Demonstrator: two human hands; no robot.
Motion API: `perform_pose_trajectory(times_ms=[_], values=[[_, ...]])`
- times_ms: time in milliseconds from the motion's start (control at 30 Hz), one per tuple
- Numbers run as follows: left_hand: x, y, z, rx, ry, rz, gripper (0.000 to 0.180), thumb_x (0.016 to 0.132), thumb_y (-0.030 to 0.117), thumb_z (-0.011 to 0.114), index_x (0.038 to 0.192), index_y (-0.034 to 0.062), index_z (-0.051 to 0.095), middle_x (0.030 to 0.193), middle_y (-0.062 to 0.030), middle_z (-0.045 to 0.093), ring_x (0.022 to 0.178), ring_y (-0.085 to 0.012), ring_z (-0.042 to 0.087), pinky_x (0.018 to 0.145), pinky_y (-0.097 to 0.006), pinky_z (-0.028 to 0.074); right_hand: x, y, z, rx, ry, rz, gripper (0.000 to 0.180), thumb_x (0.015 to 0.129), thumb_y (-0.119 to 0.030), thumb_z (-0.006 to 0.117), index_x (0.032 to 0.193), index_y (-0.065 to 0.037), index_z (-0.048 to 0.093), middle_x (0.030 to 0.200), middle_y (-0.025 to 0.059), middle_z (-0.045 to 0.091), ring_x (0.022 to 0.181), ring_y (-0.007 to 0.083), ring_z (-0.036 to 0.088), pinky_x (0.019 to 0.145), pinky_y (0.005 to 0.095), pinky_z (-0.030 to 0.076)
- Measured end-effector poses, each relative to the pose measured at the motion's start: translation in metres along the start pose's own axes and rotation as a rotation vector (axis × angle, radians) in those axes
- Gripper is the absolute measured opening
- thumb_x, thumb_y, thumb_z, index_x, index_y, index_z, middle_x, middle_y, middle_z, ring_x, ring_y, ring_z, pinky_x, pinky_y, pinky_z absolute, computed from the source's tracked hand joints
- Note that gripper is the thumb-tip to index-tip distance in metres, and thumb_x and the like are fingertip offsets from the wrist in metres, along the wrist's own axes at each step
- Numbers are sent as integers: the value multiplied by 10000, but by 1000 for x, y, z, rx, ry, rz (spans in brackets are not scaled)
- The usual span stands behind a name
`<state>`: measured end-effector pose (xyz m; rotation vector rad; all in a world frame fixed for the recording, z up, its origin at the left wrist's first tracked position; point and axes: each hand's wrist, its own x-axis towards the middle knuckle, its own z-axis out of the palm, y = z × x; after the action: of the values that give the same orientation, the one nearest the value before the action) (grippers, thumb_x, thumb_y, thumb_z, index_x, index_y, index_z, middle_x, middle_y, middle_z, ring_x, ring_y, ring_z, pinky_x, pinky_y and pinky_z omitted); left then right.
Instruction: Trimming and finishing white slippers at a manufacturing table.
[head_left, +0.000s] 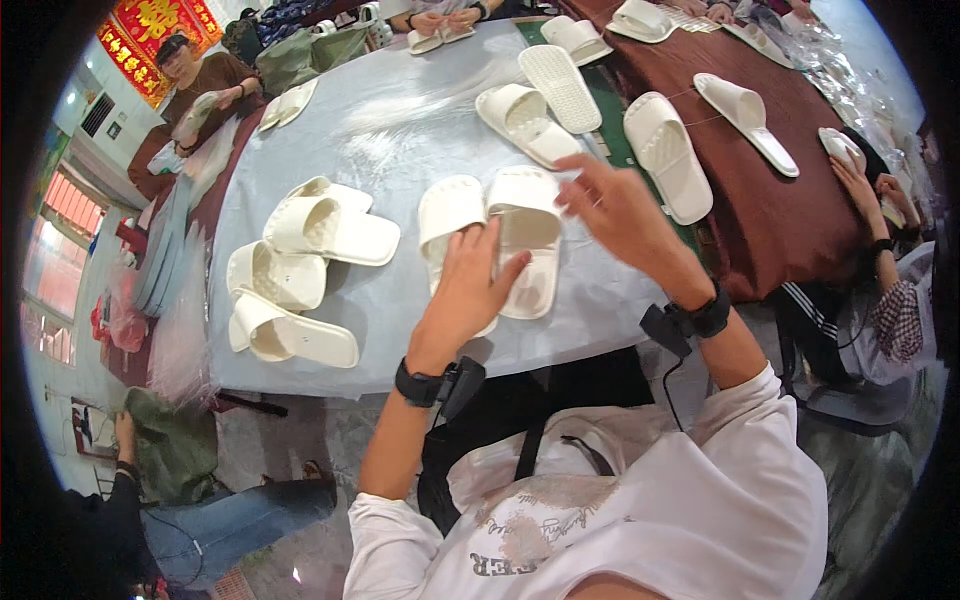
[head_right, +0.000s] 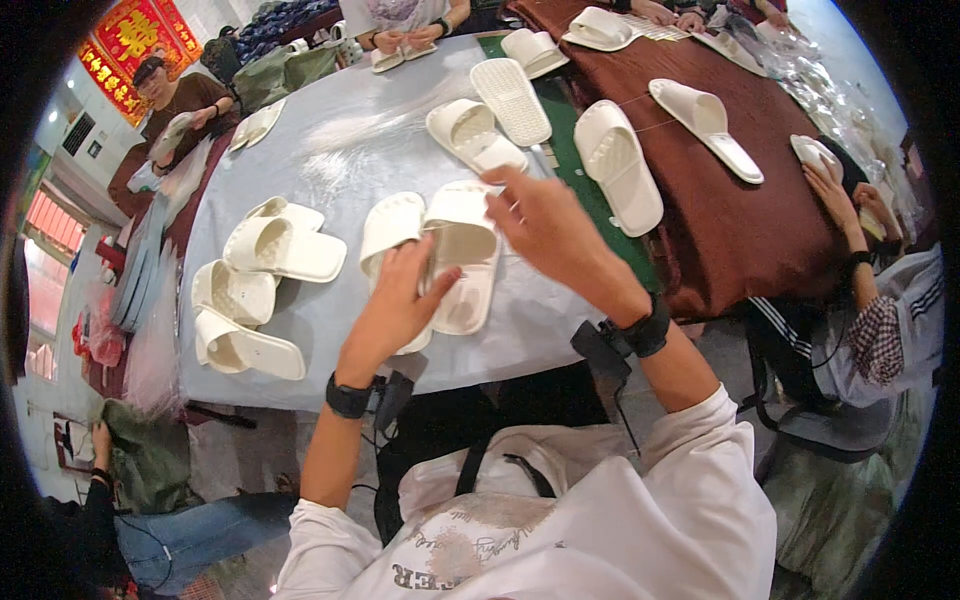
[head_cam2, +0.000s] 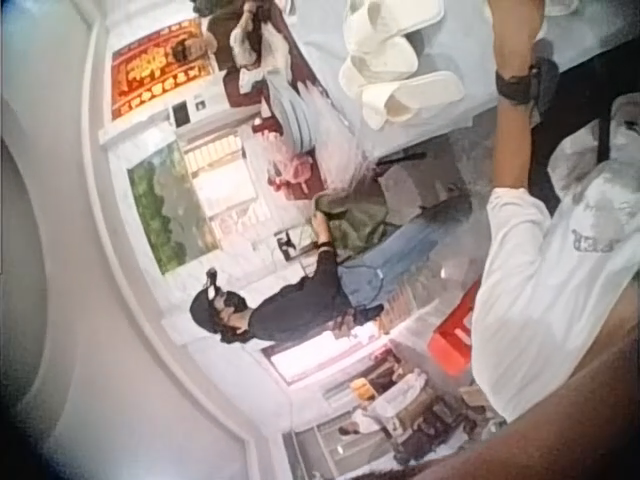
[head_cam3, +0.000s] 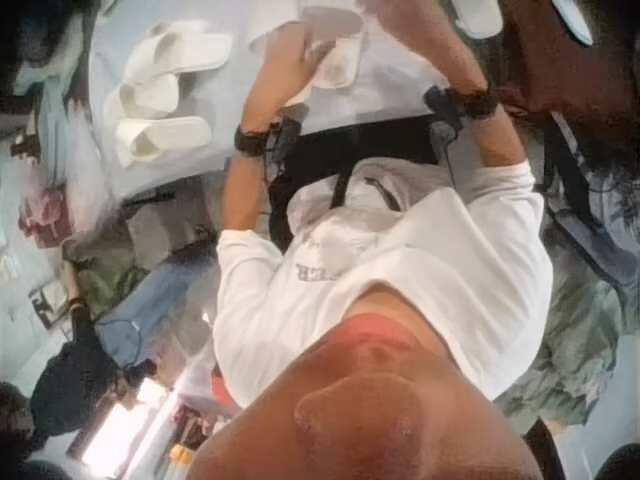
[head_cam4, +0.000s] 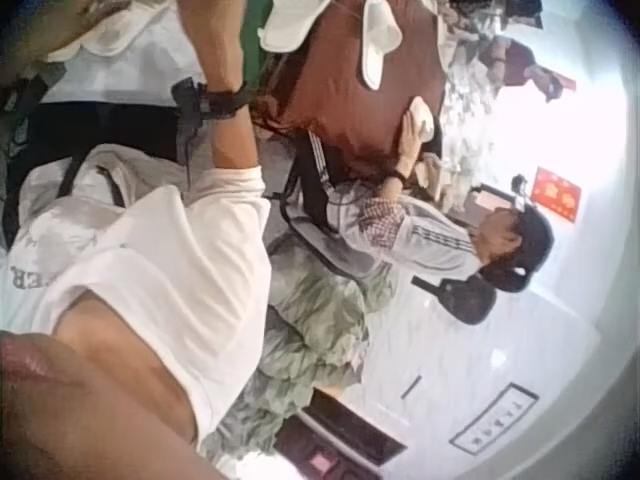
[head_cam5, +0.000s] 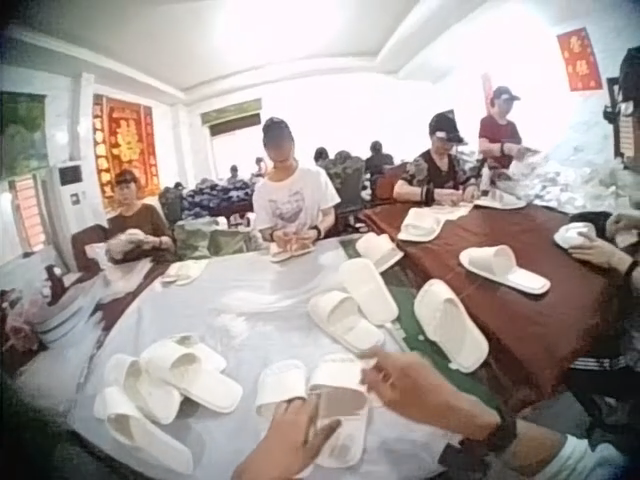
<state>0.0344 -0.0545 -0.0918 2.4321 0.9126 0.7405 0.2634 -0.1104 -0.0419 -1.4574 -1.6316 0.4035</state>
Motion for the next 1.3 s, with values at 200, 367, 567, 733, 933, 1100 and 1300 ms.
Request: perform_pose_trajectory(times_ms=[200, 367, 567, 733, 933, 1100, 1300], values=[[13, 3, -68, 162, 184, -85, 632, 1064, 420, 509, 1413, -106, 492, 1284, -284, 559, 1227, -447, 469, 1088, -482, 376, 5, 46, -84, -987, 206, 75, 291, 961, -233, 633, 1101, 23, 627, 906, 229, 693, 952, 391, 711, 784, 483, 569], [15, -32, -186, 195, 330, -376, 804, 1020, 607, 490, 1419, -91, 508, 1384, -275, 565, 1300, -399, 519, 1119, -430, 368, 2, 100, -95, -992, -44, 336, 576, 882, -379, 747, 1165, 84, 554, 959, 254, 714, 948, 414, 717, 810, 488, 586], [-23, -131, -239, 286, 284, -674, 736, 1001, 582, 541, 1439, -10, 538, 1361, -289, 601, 1260, -420, 575, 1106, -408, 391, 6, 113, -63, -783, -2, 486, 844, 864, -650, 678, 1253, 80, 510, 1159, 340, 623, 1011, 496, 677, 861, 547, 546], [-36, -131, -219, 503, 241, -465, 655, 994, 454, 600, 1439, -21, 533, 1321, -293, 617, 1255, -409, 580, 1077, -445, 414, -2, 105, -56, -885, -43, 434, 1025, 803, -742, 678, 1374, 74, 437, 1305, 403, 490, 1066, 548, 631, 914, 593, 515], [-43, -110, -220, 494, 199, -508, 567, 1006, 416, 617, 1415, 25, 585, 1357, -247, 626, 1275, -365, 584, 1088, -407, 420, 14, 106, -56, -688, -33, 538, 829, 834, -470, 738, 1325, 122, 427, 1323, 413, 452, 1132, 559, 578, 952, 534, 526], [-49, -75, -213, 489, 213, -553, 535, 1001, 391, 628, 1381, 16, 611, 1306, -241, 657, 1242, -366, 604, 1067, -410, 435, 2, 132, -64, -502, 201, 260, 552, 936, -288, 632, 1271, 107, 439, 1262, 381, 476, 1125, 585, 539, 994, 517, 488], [-50, -43, -183, 760, 339, -252, 436, 970, 284, 674, 1308, 11, 642, 1293, -230, 631, 1248, -401, 549, 1080, -470, 411, -4, 79, -51, -275, 428, 142, 380, 994, -177, 540, 1287, 55, 471, 1248, 309, 531, 1146, 461, 550, 1007, 460, 439]])
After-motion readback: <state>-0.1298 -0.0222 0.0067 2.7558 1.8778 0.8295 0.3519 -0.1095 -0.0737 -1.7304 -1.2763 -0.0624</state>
